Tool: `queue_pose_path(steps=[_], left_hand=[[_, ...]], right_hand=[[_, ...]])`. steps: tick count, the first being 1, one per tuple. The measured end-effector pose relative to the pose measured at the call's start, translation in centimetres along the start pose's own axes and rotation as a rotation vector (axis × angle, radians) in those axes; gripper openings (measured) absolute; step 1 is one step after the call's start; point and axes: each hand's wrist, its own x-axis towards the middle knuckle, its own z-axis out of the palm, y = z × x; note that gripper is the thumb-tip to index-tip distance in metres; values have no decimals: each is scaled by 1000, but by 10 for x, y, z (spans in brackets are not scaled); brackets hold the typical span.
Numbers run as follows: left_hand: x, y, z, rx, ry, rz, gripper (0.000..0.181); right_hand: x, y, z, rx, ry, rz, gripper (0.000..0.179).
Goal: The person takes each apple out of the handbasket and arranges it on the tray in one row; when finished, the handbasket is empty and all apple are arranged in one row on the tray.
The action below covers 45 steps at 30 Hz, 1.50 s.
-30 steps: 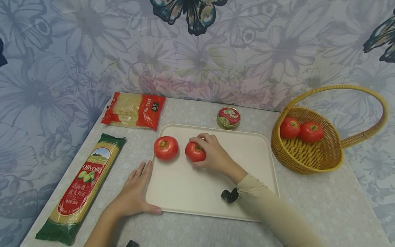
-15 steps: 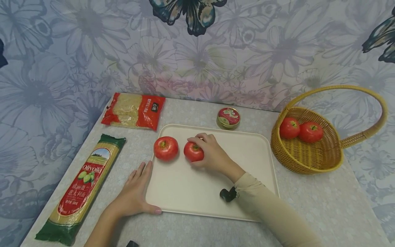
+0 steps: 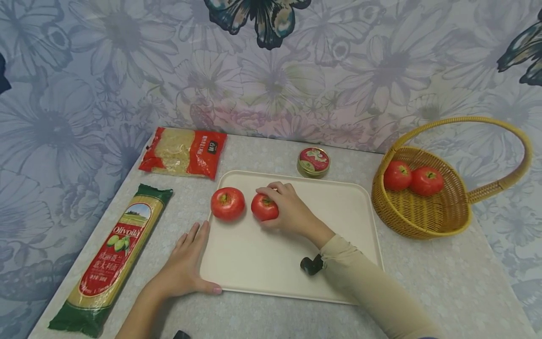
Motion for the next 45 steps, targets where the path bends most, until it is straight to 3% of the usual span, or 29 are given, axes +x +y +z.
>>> queue_pose_path(steps=[10,19,30,37,45], left_hand=[[0,3,-2,9,-1,10,155],[3,4,0,11,-13,8,156],[5,4,0,8,-9,17,156],[4,1,2,12,-14,12,156],[0,1,-1,14,-25,-31,153]], right_hand=[[2,5,0,19,-14,15,82],[1,11,-7,110,-58,49,82],[2,12,-5,124,-40,64,83],[-5,10,-14,84,28,45,84],[-32,12,-48,129,124,6,74]])
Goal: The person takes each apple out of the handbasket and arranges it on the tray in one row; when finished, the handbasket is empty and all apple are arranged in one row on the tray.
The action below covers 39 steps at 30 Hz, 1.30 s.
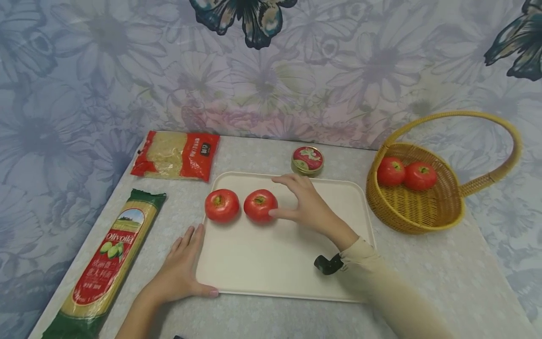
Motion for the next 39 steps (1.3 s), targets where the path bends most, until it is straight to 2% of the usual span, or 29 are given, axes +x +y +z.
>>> queue_pose_path(steps=[5,11,20,24,29,34,39], left_hand=[[-3,0,-1,12,4,-13,153],[-4,-1,-1,6,15,-6,152],[-4,0,1,-17,38,36,154],[-3,1,0,-16,33,31,154],[-2,1,1,-10,26,32,155],[-1,1,1,-9,24,40,156],[-1,1,1,-13,26,40,155]], right_hand=[[-21,7,-32,6,60,13,73],[-49,27,-73,-42,170,41,72],[-85,59,-132,-135,319,116,68],[-93,73,-155,-143,347,173,67],[-96,90,-179,-145,311,236,67],[-92,105,-197,-142,225,316,74],[-83,123,-207,-156,161,325,77]])
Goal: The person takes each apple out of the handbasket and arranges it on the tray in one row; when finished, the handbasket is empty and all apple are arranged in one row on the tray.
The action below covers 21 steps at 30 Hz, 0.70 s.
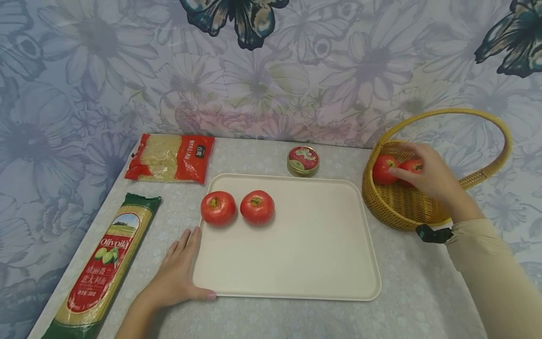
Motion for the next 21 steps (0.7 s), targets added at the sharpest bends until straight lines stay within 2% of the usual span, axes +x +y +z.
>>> queue_pose_path(steps=[8,17,21], left_hand=[[0,1,0,1,4,4,155],[0,0,1,-3,0,-6,155],[0,1,0,-7,-3,-18,154]], right_hand=[[20,12,-5,-41,-72,37,84],[38,24,1,-64,-181,129,93],[43,29,4,-61,-220,137,92]])
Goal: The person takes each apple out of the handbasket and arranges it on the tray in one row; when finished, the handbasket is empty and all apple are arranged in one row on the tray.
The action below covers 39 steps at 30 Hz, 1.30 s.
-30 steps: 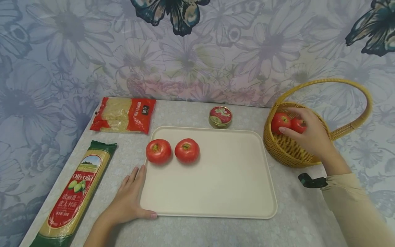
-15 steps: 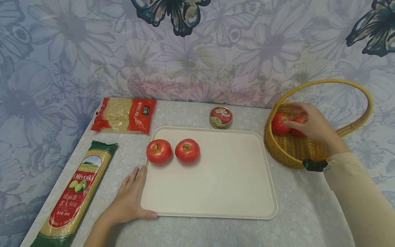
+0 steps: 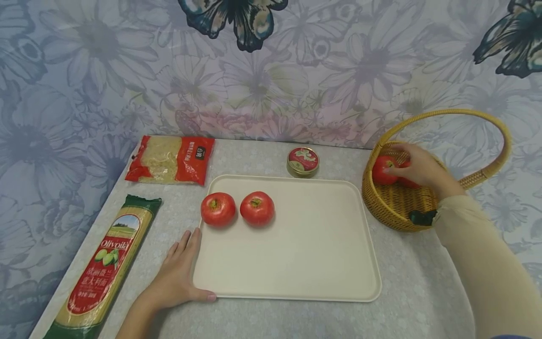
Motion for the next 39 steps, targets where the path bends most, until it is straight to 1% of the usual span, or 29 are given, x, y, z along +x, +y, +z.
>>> queue_pose_path(steps=[5,10,14,21,28,35,39], left_hand=[[-1,1,0,0,-4,-6,154],[0,0,0,4,-2,-3,154],[-1,-1,0,7,2,3,154],[-1,-1,0,9,-1,5,154],[0,0,-1,3,-6,-1,154],[0,0,0,5,-2,4,154],[-1,0,0,5,-1,3,153]], right_hand=[[7,6,5,-84,-42,-3,89],[11,8,9,-145,-74,30,91],[13,8,11,-153,-91,41,91],[17,10,14,-191,-116,17,88],[17,11,15,-177,-129,24,89],[18,14,15,-256,-131,6,96],[16,11,15,-269,-159,12,100]])
